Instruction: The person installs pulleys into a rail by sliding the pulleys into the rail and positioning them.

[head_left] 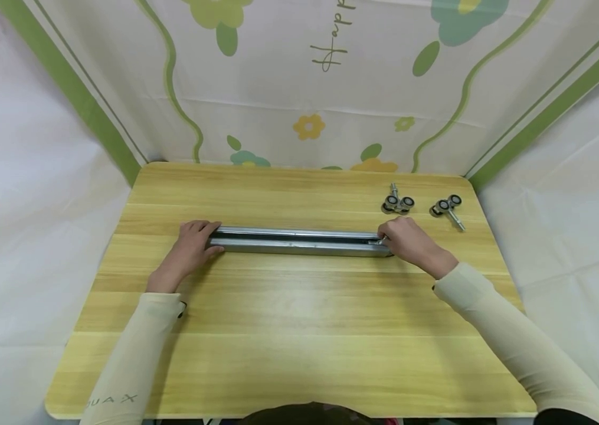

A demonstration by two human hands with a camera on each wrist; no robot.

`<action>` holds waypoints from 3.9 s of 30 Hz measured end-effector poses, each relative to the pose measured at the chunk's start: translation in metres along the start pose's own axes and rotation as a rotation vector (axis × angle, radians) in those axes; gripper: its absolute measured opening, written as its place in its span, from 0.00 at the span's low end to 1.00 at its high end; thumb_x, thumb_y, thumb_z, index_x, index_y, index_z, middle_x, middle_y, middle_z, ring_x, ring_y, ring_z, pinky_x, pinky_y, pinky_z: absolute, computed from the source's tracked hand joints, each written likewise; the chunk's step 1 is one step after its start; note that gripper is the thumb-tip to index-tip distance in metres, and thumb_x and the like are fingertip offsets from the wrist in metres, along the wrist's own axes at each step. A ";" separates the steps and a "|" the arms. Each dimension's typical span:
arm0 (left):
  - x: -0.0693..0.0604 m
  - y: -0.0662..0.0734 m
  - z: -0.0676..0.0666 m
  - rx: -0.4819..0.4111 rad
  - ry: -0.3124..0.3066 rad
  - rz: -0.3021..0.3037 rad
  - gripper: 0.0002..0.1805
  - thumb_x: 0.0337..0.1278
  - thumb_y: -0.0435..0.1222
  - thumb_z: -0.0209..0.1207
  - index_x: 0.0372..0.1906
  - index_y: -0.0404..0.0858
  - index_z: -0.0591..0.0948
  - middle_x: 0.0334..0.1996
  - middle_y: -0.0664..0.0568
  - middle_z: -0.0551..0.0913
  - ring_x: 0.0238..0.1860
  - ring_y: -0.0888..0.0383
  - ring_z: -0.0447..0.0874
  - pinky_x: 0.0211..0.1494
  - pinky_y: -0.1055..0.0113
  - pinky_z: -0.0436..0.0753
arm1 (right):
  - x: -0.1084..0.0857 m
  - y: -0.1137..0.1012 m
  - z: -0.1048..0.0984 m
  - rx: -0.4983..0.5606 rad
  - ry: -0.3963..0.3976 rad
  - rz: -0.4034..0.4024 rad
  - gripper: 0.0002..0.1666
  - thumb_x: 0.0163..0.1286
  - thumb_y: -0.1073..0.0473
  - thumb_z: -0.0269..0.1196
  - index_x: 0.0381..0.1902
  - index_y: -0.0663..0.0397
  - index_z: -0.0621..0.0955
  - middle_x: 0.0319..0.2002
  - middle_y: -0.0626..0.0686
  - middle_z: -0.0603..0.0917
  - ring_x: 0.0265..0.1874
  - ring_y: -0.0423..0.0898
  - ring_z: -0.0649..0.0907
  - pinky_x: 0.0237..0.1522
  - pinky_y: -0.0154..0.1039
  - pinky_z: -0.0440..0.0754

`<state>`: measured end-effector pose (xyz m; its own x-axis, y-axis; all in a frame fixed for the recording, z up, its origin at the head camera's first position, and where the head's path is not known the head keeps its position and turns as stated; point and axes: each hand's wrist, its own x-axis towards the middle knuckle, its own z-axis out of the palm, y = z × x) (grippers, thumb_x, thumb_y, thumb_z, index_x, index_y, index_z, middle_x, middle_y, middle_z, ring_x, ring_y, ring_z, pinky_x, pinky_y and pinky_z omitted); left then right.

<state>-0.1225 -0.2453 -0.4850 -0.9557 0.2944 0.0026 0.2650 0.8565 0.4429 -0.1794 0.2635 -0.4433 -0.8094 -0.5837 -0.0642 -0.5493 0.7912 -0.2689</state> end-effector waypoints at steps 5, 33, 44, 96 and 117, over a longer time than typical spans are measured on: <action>-0.001 0.000 0.000 -0.001 0.000 -0.003 0.33 0.68 0.34 0.69 0.72 0.25 0.72 0.62 0.24 0.76 0.69 0.25 0.67 0.76 0.34 0.57 | 0.003 -0.003 -0.001 -0.015 -0.004 -0.010 0.08 0.68 0.76 0.67 0.40 0.65 0.91 0.37 0.61 0.92 0.28 0.45 0.88 0.34 0.47 0.90; 0.000 -0.003 0.001 0.007 0.012 0.008 0.34 0.68 0.35 0.69 0.72 0.25 0.72 0.62 0.24 0.76 0.68 0.25 0.67 0.75 0.35 0.59 | 0.027 -0.032 0.002 -0.008 -0.024 -0.048 0.15 0.67 0.80 0.61 0.29 0.61 0.89 0.27 0.56 0.89 0.19 0.40 0.72 0.25 0.37 0.75; 0.000 -0.004 0.002 -0.011 0.045 0.023 0.33 0.65 0.34 0.71 0.70 0.25 0.74 0.60 0.25 0.78 0.67 0.25 0.68 0.72 0.34 0.61 | 0.034 -0.038 0.005 -0.021 -0.012 -0.086 0.16 0.66 0.81 0.60 0.25 0.61 0.87 0.23 0.52 0.86 0.19 0.41 0.70 0.25 0.38 0.72; 0.000 -0.005 0.004 0.020 0.019 -0.003 0.33 0.69 0.35 0.69 0.73 0.26 0.72 0.61 0.26 0.78 0.68 0.27 0.67 0.75 0.36 0.61 | 0.049 -0.051 0.016 -0.013 -0.003 -0.106 0.14 0.68 0.79 0.61 0.31 0.64 0.90 0.28 0.57 0.90 0.19 0.41 0.75 0.23 0.35 0.78; -0.001 -0.005 0.004 0.001 0.015 -0.015 0.33 0.69 0.35 0.69 0.73 0.26 0.72 0.63 0.26 0.77 0.69 0.26 0.66 0.78 0.34 0.55 | 0.061 -0.071 0.016 0.001 -0.014 -0.158 0.11 0.71 0.76 0.64 0.33 0.63 0.90 0.30 0.56 0.90 0.21 0.42 0.81 0.27 0.39 0.85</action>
<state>-0.1223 -0.2478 -0.4908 -0.9613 0.2753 0.0091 0.2509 0.8613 0.4418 -0.1863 0.1691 -0.4440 -0.7098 -0.7036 -0.0342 -0.6695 0.6889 -0.2777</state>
